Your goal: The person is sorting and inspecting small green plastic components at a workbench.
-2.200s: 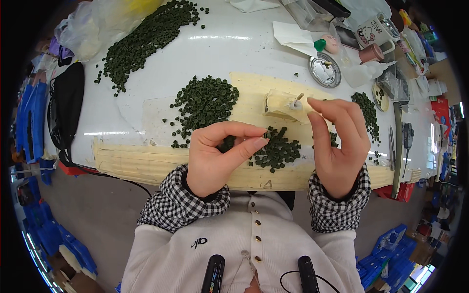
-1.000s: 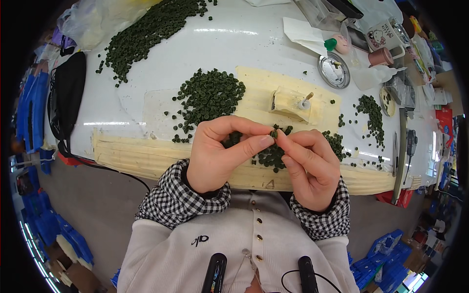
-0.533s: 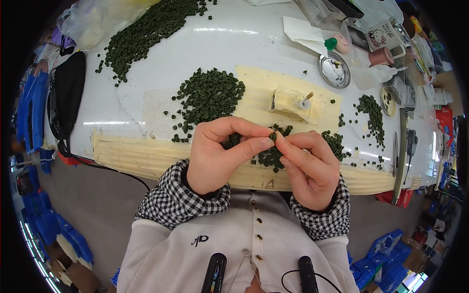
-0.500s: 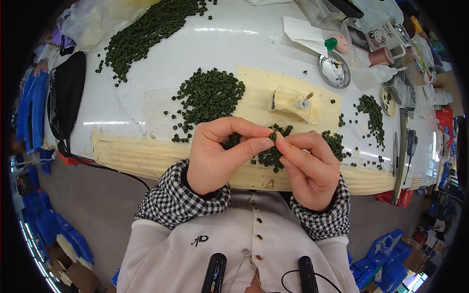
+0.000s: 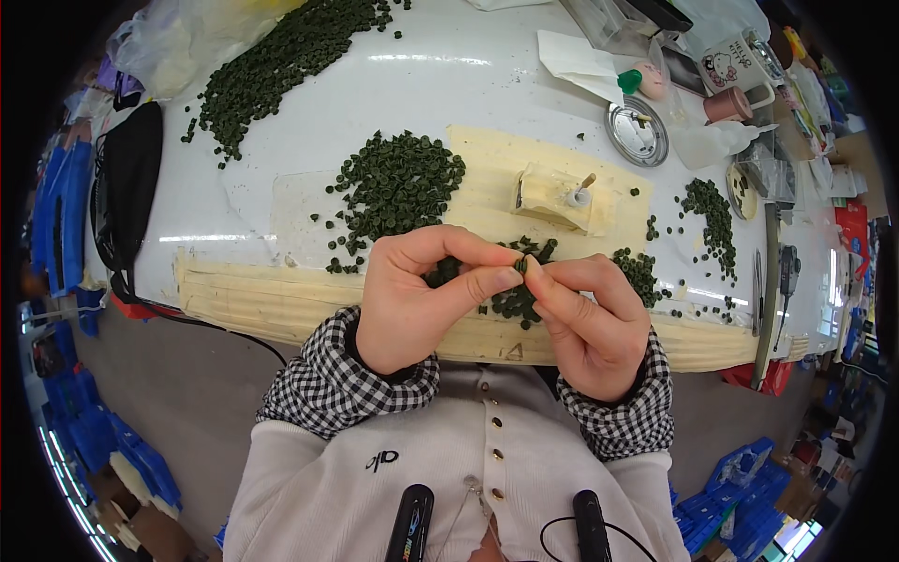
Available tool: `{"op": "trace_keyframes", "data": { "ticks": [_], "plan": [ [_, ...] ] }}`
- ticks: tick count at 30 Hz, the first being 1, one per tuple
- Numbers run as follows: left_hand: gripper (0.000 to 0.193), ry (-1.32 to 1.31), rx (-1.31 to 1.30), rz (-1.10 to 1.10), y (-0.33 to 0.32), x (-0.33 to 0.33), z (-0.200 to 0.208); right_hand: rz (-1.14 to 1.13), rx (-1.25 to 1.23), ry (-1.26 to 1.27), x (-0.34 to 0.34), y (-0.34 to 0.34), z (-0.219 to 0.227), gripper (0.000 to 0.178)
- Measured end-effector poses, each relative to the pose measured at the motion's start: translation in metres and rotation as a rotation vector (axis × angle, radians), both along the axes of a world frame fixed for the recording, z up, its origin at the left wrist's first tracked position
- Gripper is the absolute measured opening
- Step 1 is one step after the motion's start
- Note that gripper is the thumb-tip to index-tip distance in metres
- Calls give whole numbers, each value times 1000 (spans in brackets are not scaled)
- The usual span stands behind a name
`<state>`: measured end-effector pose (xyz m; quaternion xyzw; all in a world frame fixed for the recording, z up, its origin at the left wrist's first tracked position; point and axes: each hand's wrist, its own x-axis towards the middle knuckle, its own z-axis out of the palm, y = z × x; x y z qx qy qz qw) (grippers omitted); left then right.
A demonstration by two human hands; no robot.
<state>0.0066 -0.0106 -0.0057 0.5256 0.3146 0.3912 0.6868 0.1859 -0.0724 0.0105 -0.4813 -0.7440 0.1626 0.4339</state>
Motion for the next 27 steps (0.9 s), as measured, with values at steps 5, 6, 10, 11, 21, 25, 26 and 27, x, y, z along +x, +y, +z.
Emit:
{"op": "trace_keyframes", "data": {
  "ticks": [5, 6, 10, 11, 21, 25, 26, 27],
  "plan": [
    [12, 5, 3, 28, -2, 1, 0, -13, -32, 72, -2, -2, 0, 38],
    [12, 9, 21, 34, -3, 1, 0, -15, -40, 74, -1, -2, 1, 37],
    [13, 16, 58, 49, -3, 1, -1, -12, -43, 73, -1, -2, 2, 37],
    [13, 16, 58, 51, -3, 1, -1, -13, -42, 73, -1, -2, 2, 37],
    [14, 29, 93, 55, -3, 1, -1, -6, -46, 72, 0, -2, 2, 37],
    [14, 37, 94, 48, -2, 0, -1, -4, -49, 76, 0, -1, 3, 36],
    [14, 39, 98, 47, -2, 0, -1, -6, -53, 76, 0, -2, 3, 36],
    [14, 34, 100, 46, -2, 0, -1, -7, -56, 76, 0, -2, 4, 36]
  ]
}}
